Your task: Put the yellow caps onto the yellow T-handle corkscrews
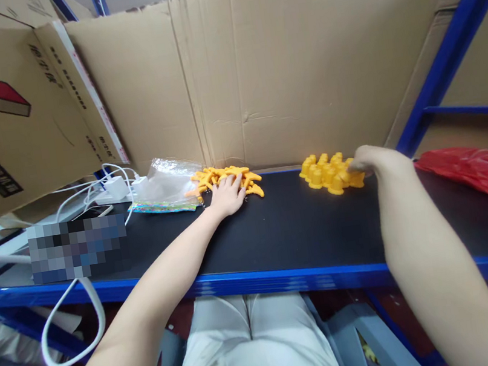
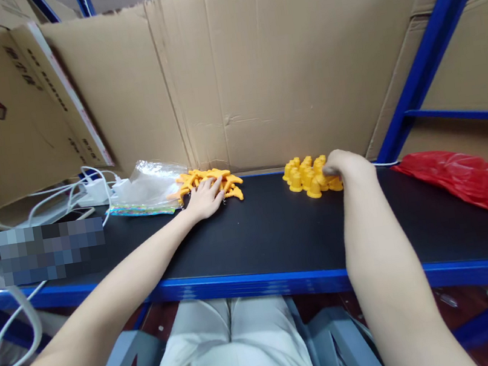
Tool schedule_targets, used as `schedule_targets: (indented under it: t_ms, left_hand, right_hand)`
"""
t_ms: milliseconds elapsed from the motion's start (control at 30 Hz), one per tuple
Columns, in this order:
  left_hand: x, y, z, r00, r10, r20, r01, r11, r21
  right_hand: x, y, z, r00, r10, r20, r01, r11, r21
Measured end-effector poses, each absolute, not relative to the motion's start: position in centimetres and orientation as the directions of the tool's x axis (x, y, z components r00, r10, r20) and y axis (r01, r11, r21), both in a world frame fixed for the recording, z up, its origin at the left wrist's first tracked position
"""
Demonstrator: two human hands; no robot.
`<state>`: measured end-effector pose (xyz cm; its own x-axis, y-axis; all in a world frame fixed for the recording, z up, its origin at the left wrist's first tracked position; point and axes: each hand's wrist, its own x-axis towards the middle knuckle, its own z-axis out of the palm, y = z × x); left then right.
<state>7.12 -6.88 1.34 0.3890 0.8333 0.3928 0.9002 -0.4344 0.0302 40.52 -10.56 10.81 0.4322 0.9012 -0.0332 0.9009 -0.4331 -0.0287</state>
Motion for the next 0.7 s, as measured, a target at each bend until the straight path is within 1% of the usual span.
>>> schedule_targets:
  t_ms: [33,67,233,300,433,533,700]
  left_hand:
    - [7.1,-6.9,1.3,0.399,0.830,0.388,0.897,-0.442,0.024]
    - [7.1,-6.9,1.2,0.408,0.828,0.385,0.894,-0.448,0.015]
    - [6.9,-6.7,0.9,0.419,0.815,0.399,0.891,-0.455,-0.007]
    - [6.8,-6.5,0.8,0.420,0.810,0.411,0.889,-0.457,-0.008]
    - [6.8,-6.3,0.5,0.421,0.792,0.442,0.883,-0.468,-0.002]
    - [6.9,-6.2,0.4,0.432,0.765,0.477,0.873,-0.487,-0.009]
    - [7.1,-6.2,0.6,0.482,0.710,0.514,0.846,-0.530,-0.061]
  right_hand:
    - [40.6,-10.6,10.9,0.456,0.886,-0.086,0.887,-0.460,-0.033]
    - [40.6,-10.7,11.0,0.465,0.882,-0.079,0.883,-0.469,-0.036]
    - [41.4,-10.9,11.5,0.518,0.851,0.083,0.855,-0.513,-0.074]
    - [42.0,-10.5,11.0,0.507,0.857,0.090,0.862,-0.502,-0.071]
    - [42.5,-9.3,9.3,0.468,0.883,-0.027,0.882,-0.469,-0.049]
    - [42.3,-8.7,8.3,0.458,0.882,-0.111,0.880,-0.467,-0.084]
    - [42.0,-8.5,7.9,0.476,0.870,-0.129,0.865,-0.490,-0.112]
